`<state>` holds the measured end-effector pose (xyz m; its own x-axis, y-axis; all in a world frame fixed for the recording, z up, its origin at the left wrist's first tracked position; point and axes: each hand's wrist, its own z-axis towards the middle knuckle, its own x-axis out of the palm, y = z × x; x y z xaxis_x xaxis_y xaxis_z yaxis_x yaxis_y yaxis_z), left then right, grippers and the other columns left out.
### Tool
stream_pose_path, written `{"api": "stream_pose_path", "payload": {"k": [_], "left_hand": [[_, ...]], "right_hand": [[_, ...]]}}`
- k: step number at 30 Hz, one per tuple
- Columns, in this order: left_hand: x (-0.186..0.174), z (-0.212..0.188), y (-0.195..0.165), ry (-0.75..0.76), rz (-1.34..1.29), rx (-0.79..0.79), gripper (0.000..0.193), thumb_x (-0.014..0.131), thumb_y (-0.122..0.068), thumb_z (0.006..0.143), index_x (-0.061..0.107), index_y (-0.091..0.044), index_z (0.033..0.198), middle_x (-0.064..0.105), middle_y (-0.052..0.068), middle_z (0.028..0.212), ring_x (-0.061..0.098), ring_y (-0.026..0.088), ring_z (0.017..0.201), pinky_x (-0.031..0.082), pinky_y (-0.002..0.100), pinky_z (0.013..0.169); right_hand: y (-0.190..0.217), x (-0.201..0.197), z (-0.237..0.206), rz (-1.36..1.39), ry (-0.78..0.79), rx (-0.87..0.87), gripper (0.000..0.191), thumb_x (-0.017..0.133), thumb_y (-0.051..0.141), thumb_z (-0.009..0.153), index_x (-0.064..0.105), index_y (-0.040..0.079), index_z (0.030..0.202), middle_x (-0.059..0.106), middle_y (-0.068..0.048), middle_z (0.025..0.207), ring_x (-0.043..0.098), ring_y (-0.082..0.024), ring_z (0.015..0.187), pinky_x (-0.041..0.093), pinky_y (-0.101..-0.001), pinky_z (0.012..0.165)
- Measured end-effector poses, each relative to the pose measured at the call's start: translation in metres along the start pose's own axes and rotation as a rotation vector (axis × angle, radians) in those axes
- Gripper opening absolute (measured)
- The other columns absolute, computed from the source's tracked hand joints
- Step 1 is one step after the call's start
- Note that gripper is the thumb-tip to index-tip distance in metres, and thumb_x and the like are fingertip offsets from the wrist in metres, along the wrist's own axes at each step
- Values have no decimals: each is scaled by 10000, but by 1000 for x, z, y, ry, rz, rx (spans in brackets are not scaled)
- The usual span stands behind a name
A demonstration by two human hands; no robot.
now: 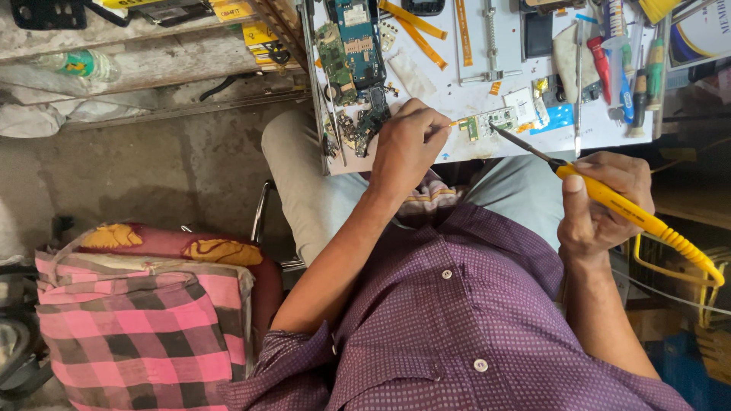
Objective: The person solders a small circuit board on a cluttered workbench, holding the board steady with one hand while applying a yellow soldering iron to its components. They briefly use a syringe-like dispenser to apply material to the board, then resume soldering and repositioning the board.
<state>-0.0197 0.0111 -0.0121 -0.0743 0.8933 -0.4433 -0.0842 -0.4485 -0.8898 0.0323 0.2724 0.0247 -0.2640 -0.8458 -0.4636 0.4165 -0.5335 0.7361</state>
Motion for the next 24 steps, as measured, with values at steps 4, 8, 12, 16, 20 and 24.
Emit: {"api": "stream_pose_path", "payload": {"k": [4, 8, 12, 16, 20, 24], "left_hand": [[2, 0, 1, -5, -17, -20, 62, 744, -68, 862, 724, -34, 910, 679, 90, 884, 719, 219, 770, 564, 345, 715], [3, 0, 2, -5, -21, -12, 57, 742, -63, 863, 723, -34, 909, 678, 89, 884, 717, 221, 767, 562, 346, 709], [3, 0, 2, -6, -10, -1, 58, 744, -64, 862, 722, -33, 906, 675, 90, 880, 714, 226, 767, 559, 350, 712], [3, 0, 2, -6, -12, -3, 59, 745, -65, 864, 721, -32, 907, 674, 90, 880, 712, 227, 769, 559, 351, 712], [3, -1, 1, -8, -20, -9, 59, 740, -62, 865, 723, -35, 915, 674, 89, 888, 716, 220, 773, 563, 344, 712], [3, 0, 1, -8, -23, -12, 59, 740, -56, 864, 726, -35, 917, 674, 89, 885, 716, 219, 768, 562, 342, 707]], "right_hand": [[-5, 2, -2, 25, 22, -10, 195, 765, 151, 1102, 651, -6, 1087, 668, -146, 1088, 617, -217, 949, 494, -280, 858], [-6, 4, -4, 21, 41, -19, 212, 779, 155, 1109, 647, -10, 1090, 674, -150, 1097, 627, -222, 954, 493, -281, 855], [-4, 5, -3, -19, 76, -59, 196, 787, 139, 1100, 657, -8, 1096, 685, -150, 1096, 634, -237, 958, 490, -293, 849], [-2, 6, -1, -48, 98, -78, 183, 795, 127, 1087, 667, -3, 1088, 688, -144, 1089, 660, -247, 984, 513, -303, 876], [-2, 7, 0, -57, 106, -95, 184, 803, 124, 1078, 668, 1, 1099, 691, -141, 1085, 668, -250, 995, 520, -308, 886], [-1, 8, 0, -54, 113, -99, 182, 801, 122, 1079, 668, 13, 1138, 690, -142, 1091, 665, -247, 998, 522, -308, 889]]}}
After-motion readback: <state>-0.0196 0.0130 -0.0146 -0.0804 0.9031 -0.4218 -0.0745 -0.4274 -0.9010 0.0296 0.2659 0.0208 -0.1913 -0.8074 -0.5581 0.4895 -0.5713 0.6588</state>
